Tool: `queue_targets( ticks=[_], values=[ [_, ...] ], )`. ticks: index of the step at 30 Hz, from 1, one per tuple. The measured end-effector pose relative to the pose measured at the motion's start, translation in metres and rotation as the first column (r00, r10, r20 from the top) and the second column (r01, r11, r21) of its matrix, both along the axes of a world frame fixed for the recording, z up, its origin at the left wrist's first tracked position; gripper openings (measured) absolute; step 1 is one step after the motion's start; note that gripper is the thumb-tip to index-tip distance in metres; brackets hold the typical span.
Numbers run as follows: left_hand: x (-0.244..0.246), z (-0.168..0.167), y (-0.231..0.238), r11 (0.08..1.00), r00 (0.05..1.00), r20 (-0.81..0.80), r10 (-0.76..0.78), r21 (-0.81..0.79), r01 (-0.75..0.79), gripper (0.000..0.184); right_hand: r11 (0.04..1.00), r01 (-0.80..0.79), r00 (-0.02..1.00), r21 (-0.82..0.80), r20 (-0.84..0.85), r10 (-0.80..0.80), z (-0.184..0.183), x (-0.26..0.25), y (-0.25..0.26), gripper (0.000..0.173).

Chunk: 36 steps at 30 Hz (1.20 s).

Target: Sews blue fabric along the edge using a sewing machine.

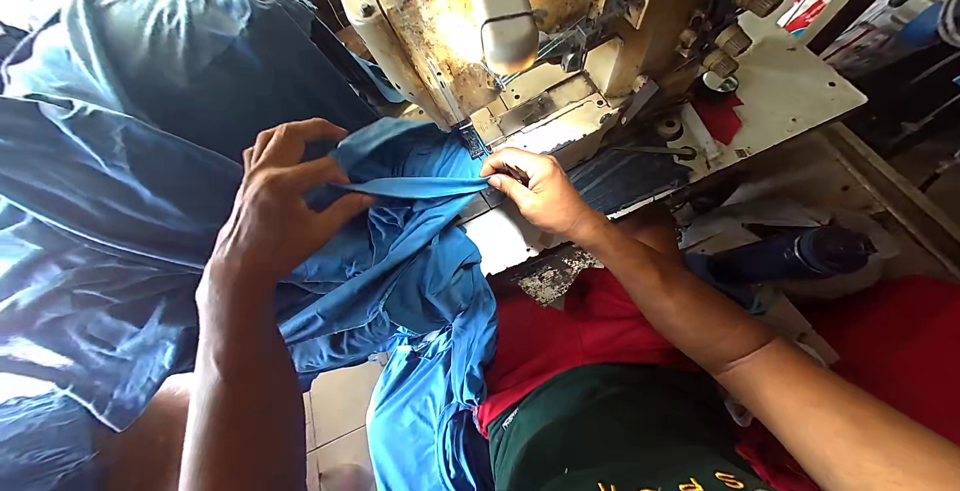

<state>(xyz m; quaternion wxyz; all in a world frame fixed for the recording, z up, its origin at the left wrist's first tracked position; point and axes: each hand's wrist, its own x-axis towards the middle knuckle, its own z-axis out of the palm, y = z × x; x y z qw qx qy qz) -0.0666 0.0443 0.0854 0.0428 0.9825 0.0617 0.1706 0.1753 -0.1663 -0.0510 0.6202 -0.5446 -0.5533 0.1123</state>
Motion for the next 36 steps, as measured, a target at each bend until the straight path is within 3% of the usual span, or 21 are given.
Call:
queue_targets(
  ticks=[4,8,11,13,15,18,23,36],
  values=[
    [-0.007,0.004,-0.077,0.923,0.931,0.175,-0.321,-0.163,0.349,0.022,0.983,-0.172,0.953,-0.071,0.242,0.184,0.021,0.002,-0.015,0.018],
    [-0.002,-0.025,-0.127,0.839,0.872,0.154,-0.465,-0.237,0.49,0.021,0.893,-0.449,0.869,-0.037,0.214,0.446,0.035,-0.017,-0.044,0.014],
    [0.007,-0.052,-0.14,0.794,0.849,0.2,-0.489,-0.301,0.528,0.022,0.886,-0.463,0.869,-0.025,0.186,0.459,0.028,-0.021,-0.068,0.012],
    [0.011,-0.066,-0.142,0.856,0.885,0.214,-0.413,-0.241,0.458,0.02,0.928,-0.37,0.911,-0.047,0.178,0.372,0.015,-0.023,-0.083,0.014],
    [0.014,-0.077,-0.138,0.958,0.958,0.072,-0.279,-0.047,0.282,0.031,0.963,-0.261,0.953,-0.064,0.142,0.268,-0.001,-0.029,-0.096,0.014],
    [0.019,-0.1,-0.118,0.981,0.984,-0.113,-0.134,0.125,0.148,0.029,0.986,-0.156,0.985,-0.066,0.061,0.16,-0.022,-0.035,-0.109,0.013],
    [0.021,-0.097,-0.113,0.981,0.992,-0.072,-0.1,0.161,0.111,0.014,0.993,-0.069,0.996,-0.098,-0.062,0.063,-0.03,-0.038,-0.108,0.011],
    [0.053,-0.068,-0.06,0.971,0.999,0.015,-0.041,0.235,0.037,0.022,0.994,0.06,0.996,-0.094,-0.067,-0.066,-0.015,-0.024,-0.042,0.01]
  ],
)
